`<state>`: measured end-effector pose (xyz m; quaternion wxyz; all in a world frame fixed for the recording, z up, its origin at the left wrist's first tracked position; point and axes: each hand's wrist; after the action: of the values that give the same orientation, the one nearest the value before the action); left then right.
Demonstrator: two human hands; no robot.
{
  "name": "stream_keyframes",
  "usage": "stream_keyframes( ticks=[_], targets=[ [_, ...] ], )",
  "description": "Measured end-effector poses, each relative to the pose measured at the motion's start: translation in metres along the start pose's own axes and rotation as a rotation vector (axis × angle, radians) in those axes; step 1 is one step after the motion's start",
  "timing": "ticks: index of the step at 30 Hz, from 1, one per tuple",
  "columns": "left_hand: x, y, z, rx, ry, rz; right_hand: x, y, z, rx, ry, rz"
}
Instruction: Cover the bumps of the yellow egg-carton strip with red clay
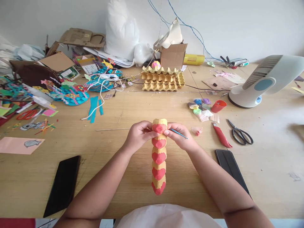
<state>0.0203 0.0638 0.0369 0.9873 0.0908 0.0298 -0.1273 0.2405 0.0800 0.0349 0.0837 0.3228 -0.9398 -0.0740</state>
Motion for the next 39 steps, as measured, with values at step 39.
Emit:
stream_keyframes(
  ticks=[39],
  targets=[
    [0.0, -0.004, 0.015, 0.023, -0.033, -0.127, 0.013, -0.001, 0.003, 0.058, 0.16, 0.158]
  ],
)
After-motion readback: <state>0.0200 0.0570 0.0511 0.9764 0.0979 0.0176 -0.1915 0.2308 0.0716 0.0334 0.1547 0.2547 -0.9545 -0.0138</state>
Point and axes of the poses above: each hand's wrist, its own y-axis towards the middle knuckle, its own x-axis out of the palm, z = x × y, and after that the axes turned 8 degrees about -z, right-handed
